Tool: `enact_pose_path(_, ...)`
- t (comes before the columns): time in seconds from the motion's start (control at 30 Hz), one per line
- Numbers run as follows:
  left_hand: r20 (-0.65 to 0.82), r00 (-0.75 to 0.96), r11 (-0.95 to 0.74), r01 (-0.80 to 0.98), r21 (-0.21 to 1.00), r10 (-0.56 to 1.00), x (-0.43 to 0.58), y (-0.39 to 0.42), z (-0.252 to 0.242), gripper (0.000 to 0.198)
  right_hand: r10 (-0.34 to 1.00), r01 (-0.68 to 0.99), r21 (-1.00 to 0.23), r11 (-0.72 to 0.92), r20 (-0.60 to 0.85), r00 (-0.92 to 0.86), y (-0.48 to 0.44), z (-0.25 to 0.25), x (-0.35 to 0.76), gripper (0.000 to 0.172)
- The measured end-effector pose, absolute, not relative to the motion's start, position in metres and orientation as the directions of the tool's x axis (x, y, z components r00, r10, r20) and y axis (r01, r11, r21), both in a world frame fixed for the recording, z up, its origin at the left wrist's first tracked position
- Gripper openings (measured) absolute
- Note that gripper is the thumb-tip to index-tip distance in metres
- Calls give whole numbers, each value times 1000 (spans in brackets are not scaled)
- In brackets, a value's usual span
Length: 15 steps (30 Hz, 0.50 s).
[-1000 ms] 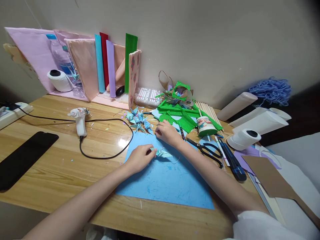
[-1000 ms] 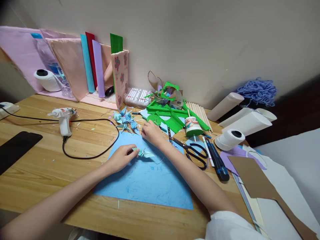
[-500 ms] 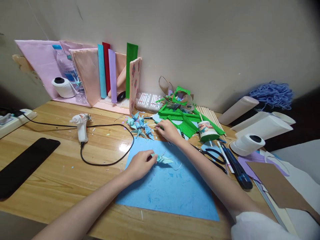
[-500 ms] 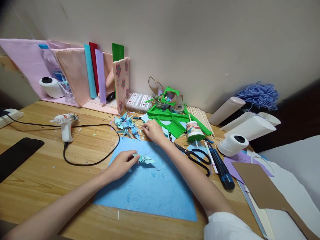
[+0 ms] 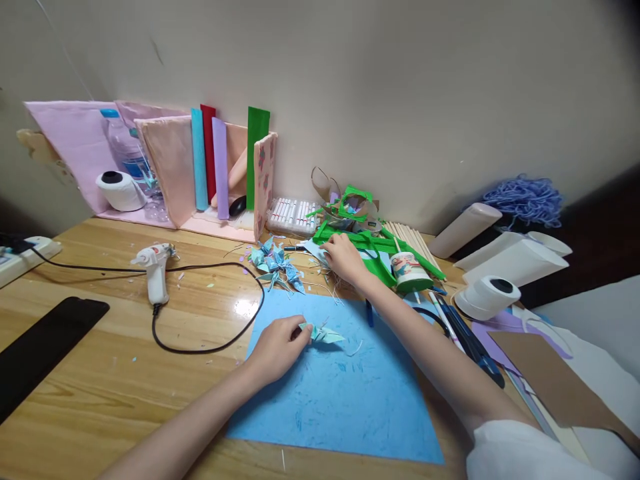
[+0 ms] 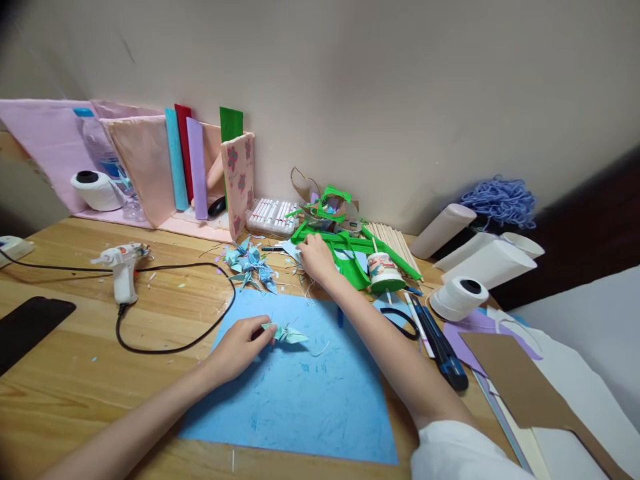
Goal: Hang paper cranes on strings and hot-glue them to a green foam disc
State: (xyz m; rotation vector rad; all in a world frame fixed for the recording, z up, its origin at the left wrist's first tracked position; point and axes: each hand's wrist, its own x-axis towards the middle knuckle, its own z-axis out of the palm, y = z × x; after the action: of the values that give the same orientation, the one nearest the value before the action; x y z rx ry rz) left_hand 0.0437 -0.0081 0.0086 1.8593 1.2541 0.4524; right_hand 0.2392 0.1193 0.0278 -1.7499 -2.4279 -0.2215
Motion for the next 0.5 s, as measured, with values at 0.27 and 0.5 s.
enact_pose_path(0.27, -142, 449, -170, 585, 793, 882, 43, -9, 9, 36, 907, 924, 160, 348, 193, -375, 122, 19, 226, 30)
enact_pose_path(0.5, -132, 448, -184, 593, 784, 884, 43, -10, 10, 35, 938, 957, 193, 218, 227, -260, 129, 15, 234, 27)
